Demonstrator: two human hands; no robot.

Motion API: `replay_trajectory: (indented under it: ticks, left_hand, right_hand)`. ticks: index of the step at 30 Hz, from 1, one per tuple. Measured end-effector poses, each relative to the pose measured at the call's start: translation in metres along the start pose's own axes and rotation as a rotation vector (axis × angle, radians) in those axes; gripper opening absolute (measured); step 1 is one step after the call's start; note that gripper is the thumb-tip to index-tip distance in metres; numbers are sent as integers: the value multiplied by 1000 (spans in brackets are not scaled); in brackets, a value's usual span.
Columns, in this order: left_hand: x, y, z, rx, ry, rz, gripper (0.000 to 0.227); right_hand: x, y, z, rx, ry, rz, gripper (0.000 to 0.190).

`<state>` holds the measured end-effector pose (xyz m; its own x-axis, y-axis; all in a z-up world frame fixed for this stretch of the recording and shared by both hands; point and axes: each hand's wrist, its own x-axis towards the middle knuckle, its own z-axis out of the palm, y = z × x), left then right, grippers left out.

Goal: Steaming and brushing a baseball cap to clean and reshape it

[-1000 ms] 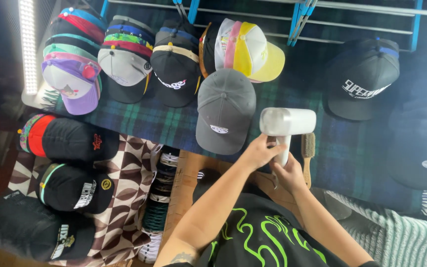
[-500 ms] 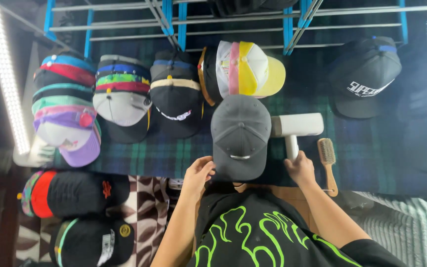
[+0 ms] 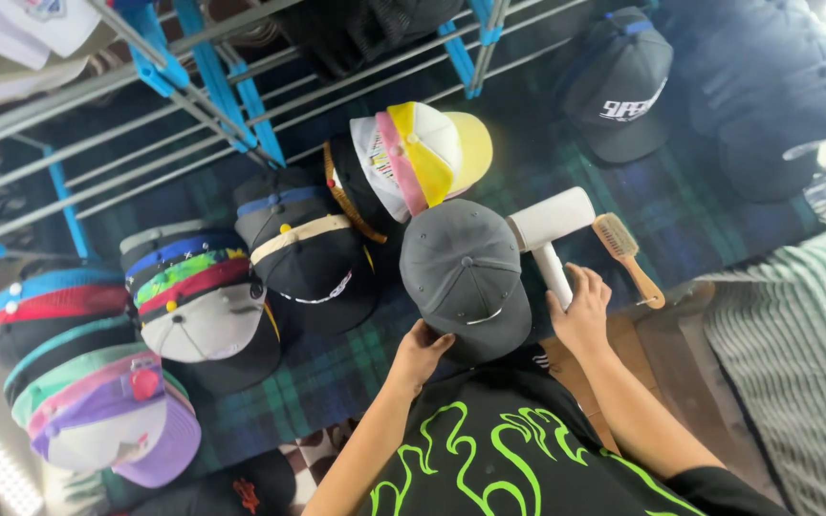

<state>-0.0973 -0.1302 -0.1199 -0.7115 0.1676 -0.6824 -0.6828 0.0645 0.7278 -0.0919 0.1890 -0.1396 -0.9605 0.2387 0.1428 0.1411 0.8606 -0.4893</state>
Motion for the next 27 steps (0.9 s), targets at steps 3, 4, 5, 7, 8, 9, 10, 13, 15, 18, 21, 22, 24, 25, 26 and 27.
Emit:
replay_trajectory:
  ticks: [3, 4, 5, 7, 8, 9, 10, 13, 15, 18, 21, 22, 24, 25, 26, 27]
  left_hand:
    - [2, 14, 4, -121, -7, 5, 46]
    - [4, 15, 1, -111, -22, 7, 46]
    - [4, 15, -2, -149, -41, 14, 43]
    - [1, 20, -5, -183, -66, 19, 40]
    - [-3, 24, -5, -201, -89, 14, 41]
    - [-7, 29, -7, -218, -108, 11, 43]
    - [-12, 33, -6, -214, -108, 11, 43]
    - [-25, 44, -7, -218, -105, 37, 41]
    - [-31, 44, -6, -222, -118, 23, 37]
    - [-24, 36, -5, -259, -116, 51, 33]
    - [-18, 27, -2, -278, -114, 89, 28]
    - [-15, 26, -3, -284, -101, 92, 28]
    - [-11, 22, -3, -290, -108, 135, 26]
    - [-6, 17, -3, -298, -94, 137, 26]
    - [-2, 12, -3, -291, -86, 173, 24]
    - [4, 8, -2, -284, -75, 213, 22]
  right_hand:
    - [-34, -16, 6, 408, -338, 430, 38]
    - [-38, -34, 2, 408, -323, 441, 38]
    - [-41, -52, -2, 739, -321, 692, 43]
    - [-46, -62, 1, 1079, -302, 937, 51]
    - [-48, -55, 7, 1126, -280, 940, 44]
    - [-49, -49, 15, 1175, -263, 940, 37]
    - [-51, -51, 6, 1178, -262, 941, 37]
    - [-52, -54, -6, 1360, -304, 876, 30]
    - [-59, -48, -2, 1479, -322, 888, 34]
    - [-60, -83, -14, 1524, -364, 902, 38]
    - [-60, -80, -14, 1541, -394, 901, 45]
    - [-58, -77, -12, 1540, -410, 897, 45]
    - [-57, -69, -10, 1495, -467, 932, 40]
    - [-55, -61, -1, 1491, -485, 930, 40]
    - [-54, -53, 8, 1466, -530, 931, 40]
    - [-50, -44, 17, 1440, -579, 926, 41]
